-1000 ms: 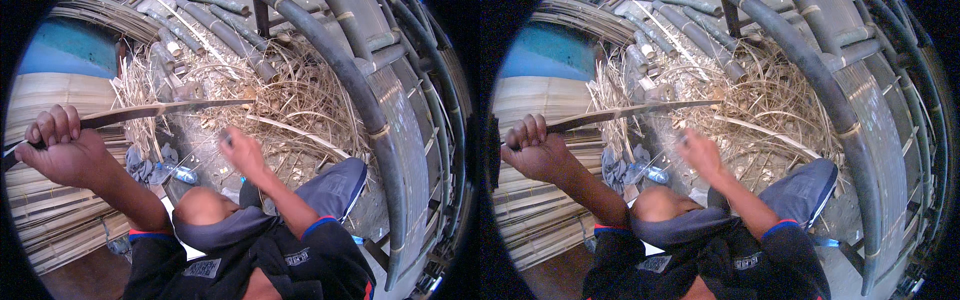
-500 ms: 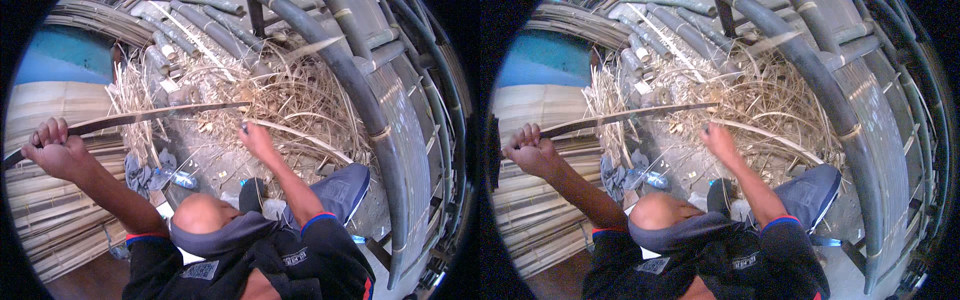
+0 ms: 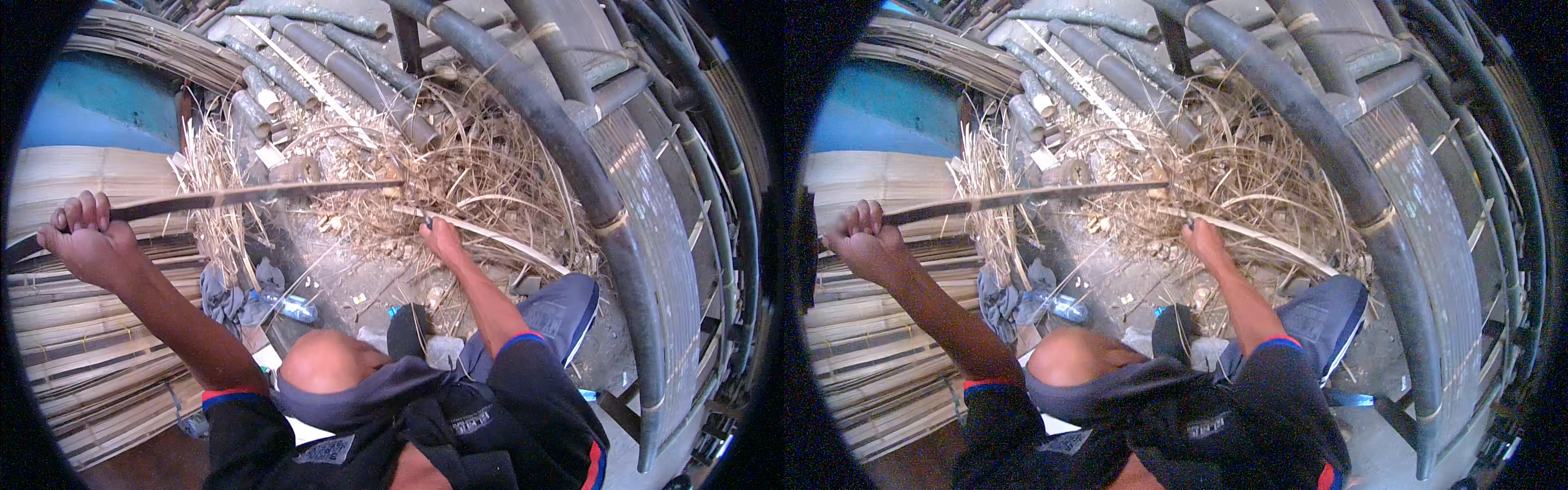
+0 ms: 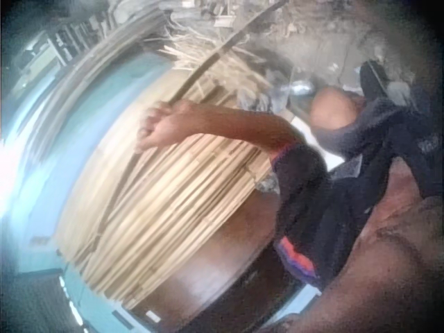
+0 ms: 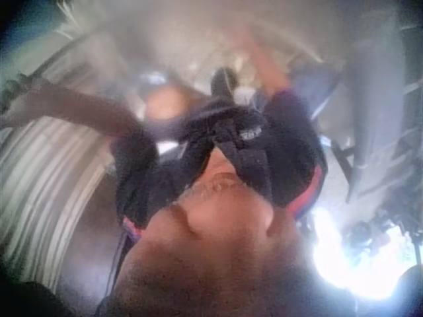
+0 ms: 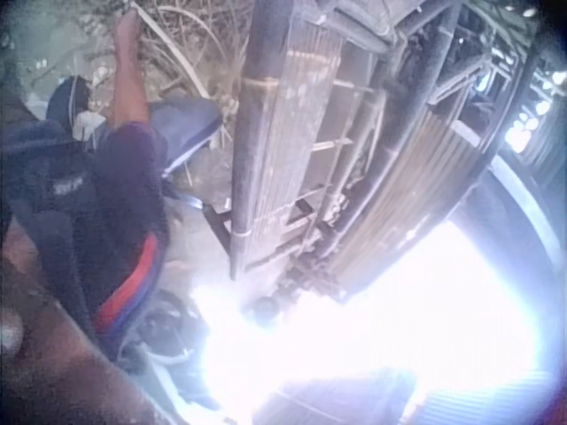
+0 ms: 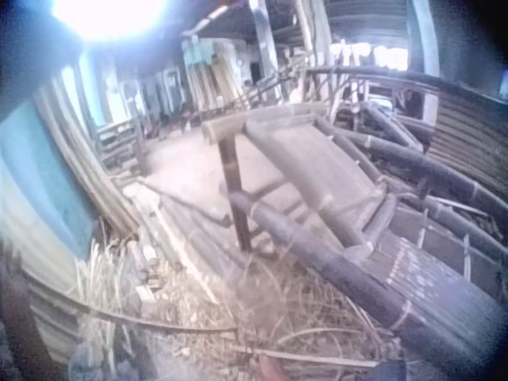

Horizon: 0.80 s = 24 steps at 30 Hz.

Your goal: The person sits on the floor and uses a knife to shave thin strips of bamboo, repeatedly peeling off layers and placing the finished strips onto a nearby bamboo frame.

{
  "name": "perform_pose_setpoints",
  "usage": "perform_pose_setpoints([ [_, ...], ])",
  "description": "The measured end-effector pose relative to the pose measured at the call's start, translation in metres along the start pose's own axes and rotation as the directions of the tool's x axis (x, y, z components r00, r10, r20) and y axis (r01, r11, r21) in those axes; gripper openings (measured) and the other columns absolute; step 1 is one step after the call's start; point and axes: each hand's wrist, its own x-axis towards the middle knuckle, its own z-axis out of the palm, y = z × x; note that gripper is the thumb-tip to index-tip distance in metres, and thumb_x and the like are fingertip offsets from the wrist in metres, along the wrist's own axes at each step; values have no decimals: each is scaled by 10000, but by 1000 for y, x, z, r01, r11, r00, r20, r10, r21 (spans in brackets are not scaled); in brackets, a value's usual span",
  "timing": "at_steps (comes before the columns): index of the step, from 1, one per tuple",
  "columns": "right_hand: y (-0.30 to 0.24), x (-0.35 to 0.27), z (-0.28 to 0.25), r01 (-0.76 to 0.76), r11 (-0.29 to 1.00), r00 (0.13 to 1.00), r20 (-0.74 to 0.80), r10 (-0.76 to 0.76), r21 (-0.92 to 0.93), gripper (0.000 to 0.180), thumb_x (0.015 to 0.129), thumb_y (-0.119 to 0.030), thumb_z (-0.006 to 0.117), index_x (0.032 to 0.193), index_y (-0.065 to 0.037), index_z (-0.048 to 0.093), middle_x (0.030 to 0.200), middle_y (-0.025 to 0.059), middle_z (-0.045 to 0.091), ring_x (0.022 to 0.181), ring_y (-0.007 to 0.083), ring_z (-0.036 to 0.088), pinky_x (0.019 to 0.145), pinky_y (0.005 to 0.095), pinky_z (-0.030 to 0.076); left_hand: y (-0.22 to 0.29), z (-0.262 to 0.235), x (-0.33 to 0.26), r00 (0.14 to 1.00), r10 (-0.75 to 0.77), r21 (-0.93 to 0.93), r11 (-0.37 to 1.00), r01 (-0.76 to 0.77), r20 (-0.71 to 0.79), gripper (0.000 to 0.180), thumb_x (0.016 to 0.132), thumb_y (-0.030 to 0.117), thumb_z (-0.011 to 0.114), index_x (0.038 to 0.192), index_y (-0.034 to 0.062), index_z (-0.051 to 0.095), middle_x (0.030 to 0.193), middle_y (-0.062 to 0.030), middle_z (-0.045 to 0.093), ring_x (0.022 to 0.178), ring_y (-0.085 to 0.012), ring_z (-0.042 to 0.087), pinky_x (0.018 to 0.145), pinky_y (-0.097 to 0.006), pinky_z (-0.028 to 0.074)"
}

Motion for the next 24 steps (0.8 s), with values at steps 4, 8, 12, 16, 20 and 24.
perform_pose_setpoints([
  [4, 25, -20, 12, -12, 1000, 999, -45, 11, -9, 386, 887, -357, 584, 916, 24, 643, 872, 280, 679, 853, 446, 663, 781, 532, 500, -2, -1, -6, 995, -33, -40, 999, 29, -93, 459, 1062, 474, 330, 772, 121, 366, 610, 14, 321, 496, -116, 250, 427, -256, 222],
  [8, -9, -30, 2, -92, 994, 995, 54, 89, 57, 362, 884, -348, 603, 917, 10, 644, 818, 254, 674, 792, 419, 670, 730, 501, 501, 3, -18, 1, 995, -70, -97, 993, 62, -76, 607, 1037, 596, 221, 906, 65, 484, 629, 1, 339, 509, -139, 301, 456, -285, 280],
  [12, -63, -74, -26, 127, 987, 989, -89, -118, 103, 358, 888, -302, 638, 1008, 35, 645, 851, 289, 673, 851, 434, 678, 758, 518, 506, 26, -19, 7, 995, -61, -166, 985, 46, -84, 740, 1020, 645, 172, 1141, 14, 538, 658, -5, 355, 545, -142, 357, 522, -317, 357],
  [16, -139, -118, -40, 166, 964, 986, -2, -169, 208, 333, 915, -267, 636, 1083, 21, 632, 853, 253, 688, 804, 414, 686, 711, 478, 519, 25, -15, -7, 990, 50, -185, 980, -75, -135, 640, 1010, 644, 337, 1093, 40, 532, 730, -29, 423, 632, -157, 443, 699, -367, 480],
  [20, -211, -158, -70, 349, 866, 922, 35, -386, 359, 356, 924, -262, 643, 1145, 16, 611, 868, 247, 683, 790, 383, 688, 701, 447, 524, 33, 11, -42, 965, 58, -238, 964, -122, -257, 513, 956, 605, 545, 885, 105, 454, 681, -11, 419, 594, -139, 470, 601, -322, 459],
  [24, -271, -191, -107, 551, 683, 788, -29, -615, 480, 340, 926, -247, 650, 1151, 2, 593, 856, 214, 675, 744, 363, 677, 680, 427, 529, 46, 4, -63, 1000, 2, -228, 974, -8, -28, 555, 965, 617, 519, 764, 109, 421, 542, 16, 334, 422, -101, 342, 409, -257, 304],
])
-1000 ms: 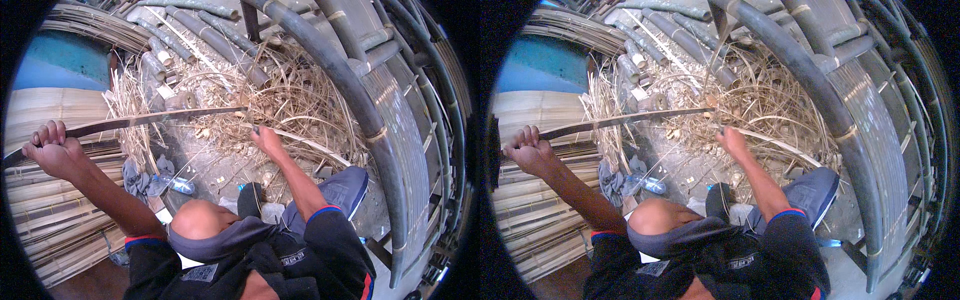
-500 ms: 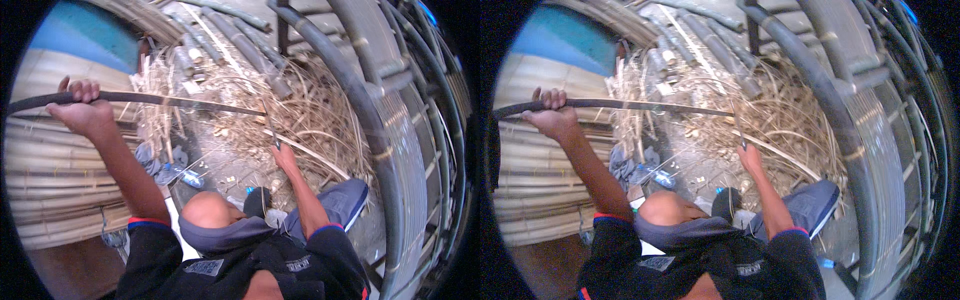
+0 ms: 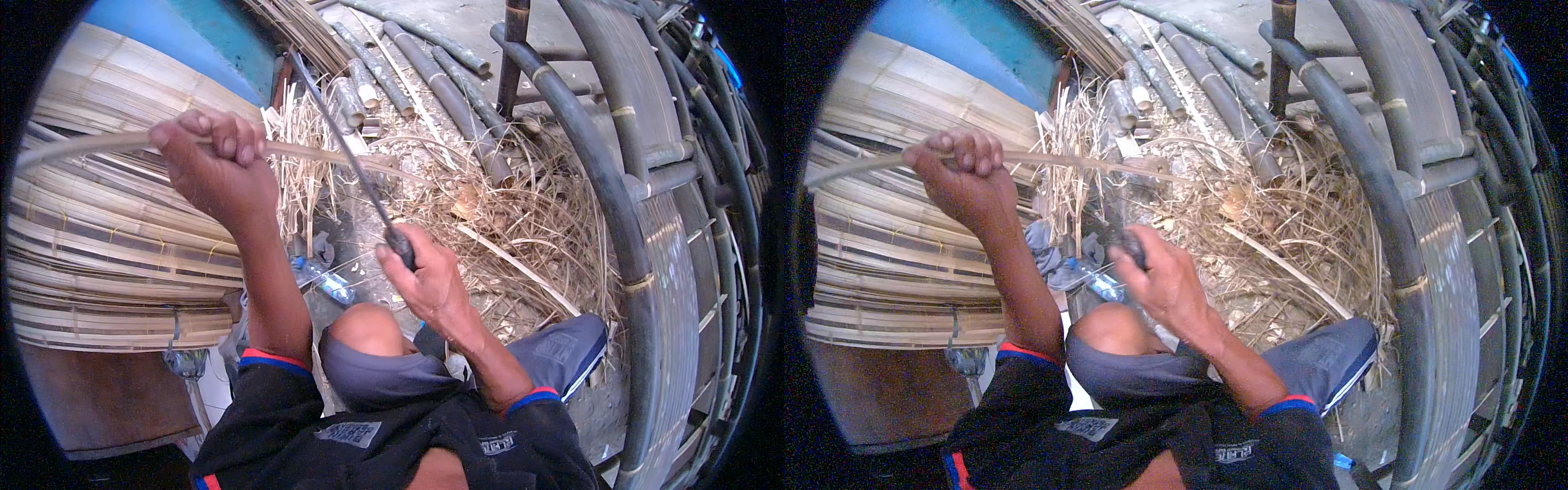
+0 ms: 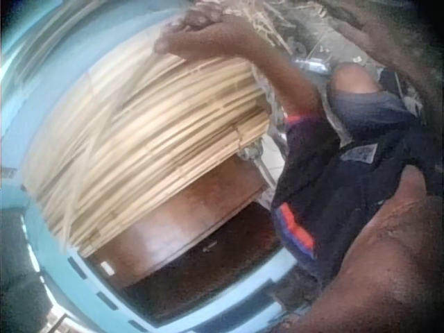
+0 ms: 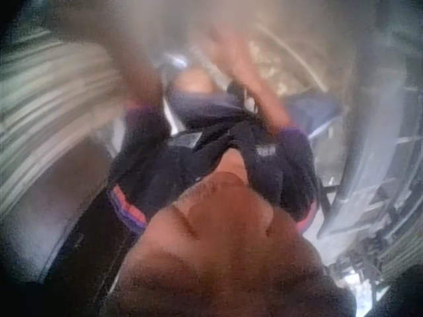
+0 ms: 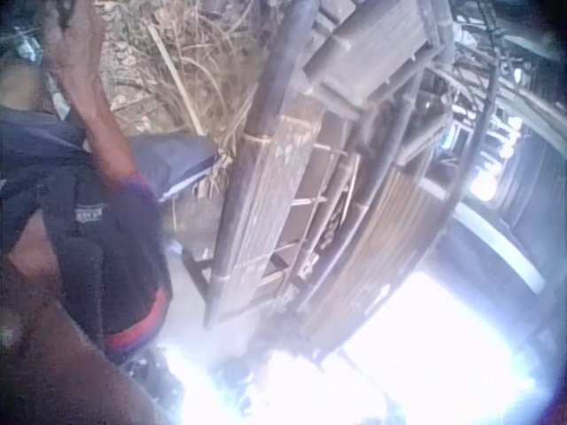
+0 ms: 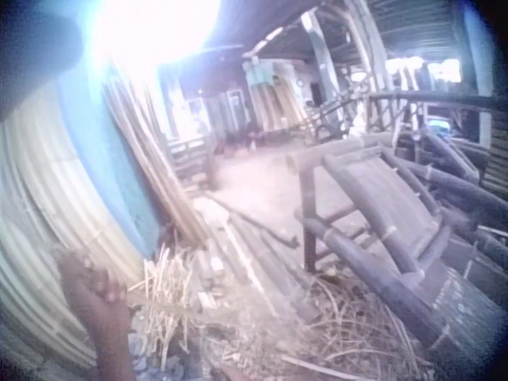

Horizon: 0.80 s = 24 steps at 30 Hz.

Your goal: The person sits on the floor and uses a knife to shave thin strips of bamboo, repeatedly peeling off layers and placing the finished strips onto a nearby bamboo frame.

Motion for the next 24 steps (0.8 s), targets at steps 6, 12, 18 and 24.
perform_pose_setpoints([
  [6, 10, 26, 23, 90, 996, 996, -5, -91, -15, 291, 895, -241, 687, 1080, -32, 604, 873, 206, 681, 680, 363, 679, 585, 430, 523, 8, 22, -29, 996, 81, 188, 978, -84, 22, 535, 1030, 529, 444, 663, 151, 350, 504, 30, 284, 380, -77, 273, 343, -241, 231],
  [12, 35, 22, 44, 287, 932, 928, -178, -327, -221, 232, 902, -200, 678, 1025, -12, 618, 693, 190, 632, 591, 318, 653, 549, 412, 488, 10, 16, -27, 995, 96, 67, 993, -96, 0, 533, 1033, 518, 450, 684, 143, 304, 506, 22, 263, 395, -78, 227, 353, -236, 193],
  [18, 41, 28, 35, 108, 980, 993, -24, -113, -166, 254, 894, -237, 667, 1031, -31, 612, 704, 213, 653, 660, 399, 670, 602, 475, 522, 8, -17, -15, 992, 54, -82, 996, -45, 110, 470, 1024, 526, 462, 728, 166, 407, 534, 25, 292, 398, -93, 245, 343, -253, 226],
  [24, 52, 36, 23, -181, 972, 979, 72, 193, -147, 300, 876, -279, 667, 1060, -47, 621, 742, 228, 663, 710, 429, 672, 644, 512, 535, 7, -27, -9, 991, 79, 10, 997, -80, 104, 479, 1026, 527, 458, 712, 167, 418, 541, 30, 292, 406, -100, 224, 356, -265, 220],
])
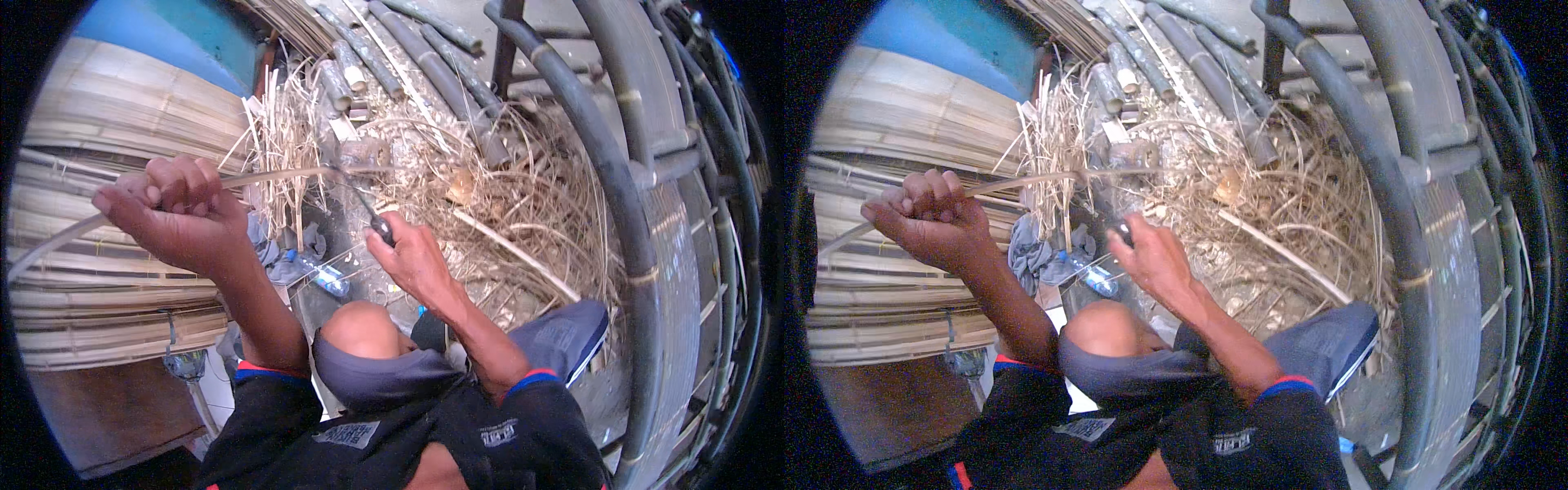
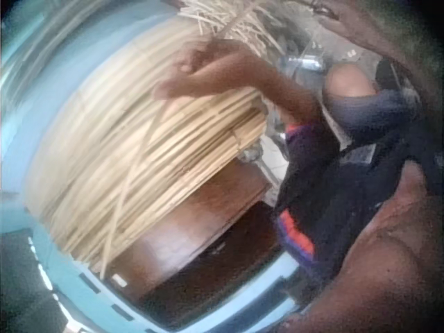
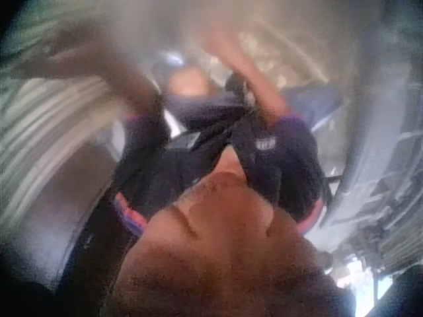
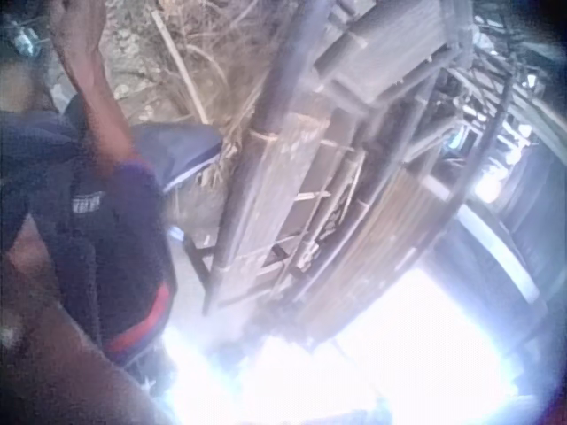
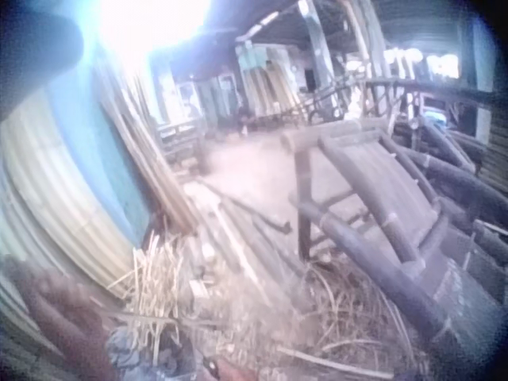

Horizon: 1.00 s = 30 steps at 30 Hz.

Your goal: The person sits on the floor and uses a knife to shave thin strips of bamboo, repeatedly peeling off layers and placing the finished strips onto a nearby bamboo frame.

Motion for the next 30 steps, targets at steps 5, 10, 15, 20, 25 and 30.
perform_pose_setpoints([
  [5, 60, 8, 25, 93, 985, 977, -180, -119, -144, 251, 882, -237, 676, 963, -5, 624, 639, 187, 604, 591, 275, 624, 564, 403, 473, 1, 14, -2, 999, -9, 8, 1000, 9, -50, 497, 1020, 524, 476, 682, 171, 386, 539, 35, 273, 417, -94, 218, 361, -266, 214],
  [10, 49, -2, 22, -10, 1000, 994, -109, 9, -6, 303, 905, -287, 644, 984, 6, 636, 678, 209, 628, 617, 338, 640, 613, 430, 498, -1, 10, -3, 991, 51, 48, 998, -46, -122, 512, 1024, 534, 458, 688, 170, 328, 525, 35, 263, 396, -73, 211, 343, -237, 191],
  [15, 118, 31, 21, -175, 982, 974, -159, 162, -76, 311, 907, -309, 633, 973, -5, 646, 797, 265, 673, 761, 438, 673, 690, 510, 517, -8, 2, 6, 999, 8, 20, 1000, -8, -48, 507, 1024, 541, 452, 693, 168, 356, 539, 38, 282, 399, -73, 241, 367, -217, 219],
  [20, 110, 42, 17, -66, 989, 982, -185, 41, -133, 345, 908, -326, 624, 936, 18, 622, 803, 278, 669, 785, 457, 661, 703, 529, 503, -63, -1, -26, 985, -170, -65, 984, 168, -13, 603, 977, 681, 350, 716, 144, 435, 550, 27, 360, 433, -99, 303, 404, -239, 260],
  [25, 74, -15, -5, -135, 989, 975, -189, 120, -67, 336, 914, -321, 625, 1002, 3, 625, 743, 260, 653, 719, 436, 657, 670, 510, 498, -15, -7, 4, 985, -136, -180, 972, 154, 107, 620, 986, 678, 333, 691, 146, 450, 540, 34, 327, 429, -84, 287, 400, -236, 245],
  [30, 89, -38, -25, -215, 976, 939, -278, 202, -19, 334, 915, -315, 630, 1029, 0, 624, 719, 236, 650, 694, 419, 659, 647, 487, 505, -40, 39, -17, 971, -235, -141, 961, 238, 43, 595, 996, 645, 386, 660, 154, 416, 525, 37, 301, 419, -70, 261, 391, -229, 217],
])
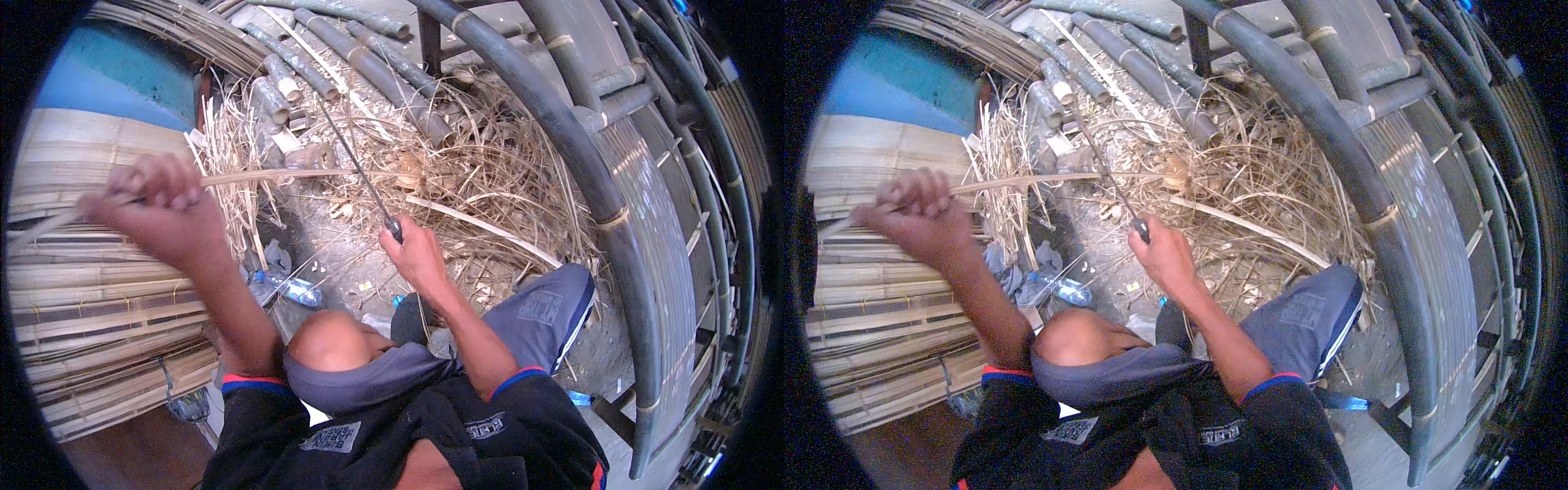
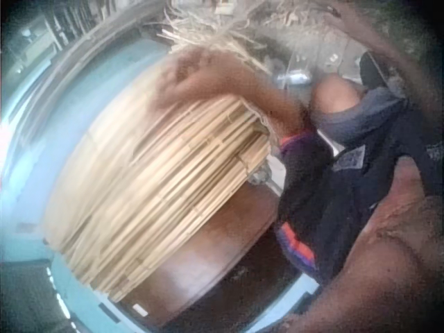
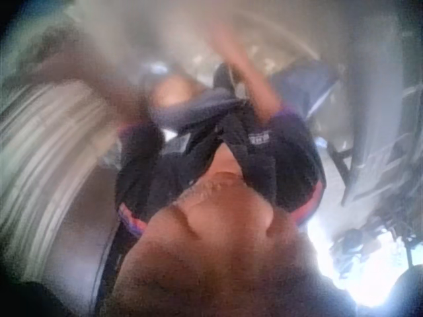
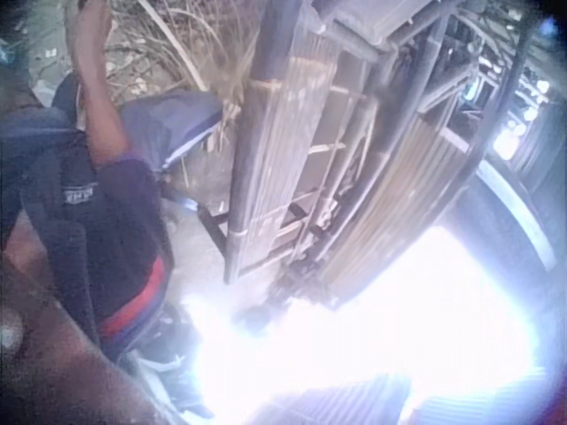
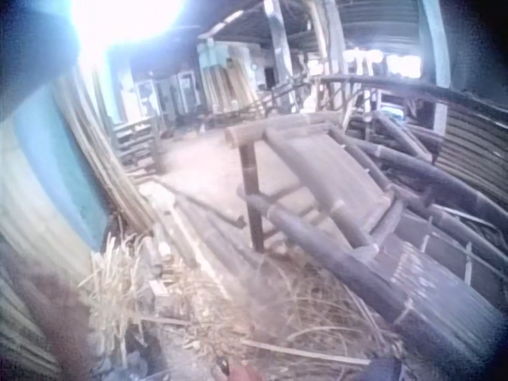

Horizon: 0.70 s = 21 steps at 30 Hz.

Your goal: The person sits on the floor and uses a knife to shave thin strips of bamboo, repeatedly peeling off layers and placing the finished strips onto a nearby bamboo frame.

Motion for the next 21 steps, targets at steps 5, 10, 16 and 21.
perform_pose_setpoints([
  [5, -16, 7, -3, 42, 999, 996, 80, -44, 20, 306, 909, -313, 645, 1025, -30, 625, 729, 234, 661, 710, 433, 665, 641, 495, 523, -38, 8, -25, 974, -77, 145, 983, 109, -211, 597, 1005, 593, 440, 600, 167, 333, 498, 46, 233, 416, -73, 220, 397, -229, 174],
  [10, 24, 17, 14, 140, 983, 987, -69, -148, -117, 306, 896, -319, 656, 1003, -33, 639, 763, 231, 671, 726, 430, 663, 638, 496, 522, -35, 8, -22, 985, -88, 15, 996, 91, -147, 583, 1019, 483, 486, 570, 175, 278, 483, 51, 213, 389, -68, 205, 368, -239, 175],
  [16, 5, 28, 10, 117, 986, 993, 18, -116, -117, 336, 894, -341, 648, 1017, -28, 656, 798, 239, 678, 765, 443, 666, 692, 508, 528, -40, -10, -7, 982, -53, 13, 998, 56, -180, 576, 1029, 422, 491, 564, 169, 263, 479, 45, 232, 373, -71, 219, 352, -246, 183],
  [21, 88, 59, 4, -96, 968, 995, -28, 92, -234, 366, 907, -367, 616, 1054, -33, 647, 833, 280, 676, 814, 455, 672, 740, 530, 524, -49, -2, -2, 967, -91, -13, 996, 91, -236, 556, 1027, 399, 496, 577, 165, 268, 478, 45, 230, 375, -73, 219, 350, -253, 174],
])
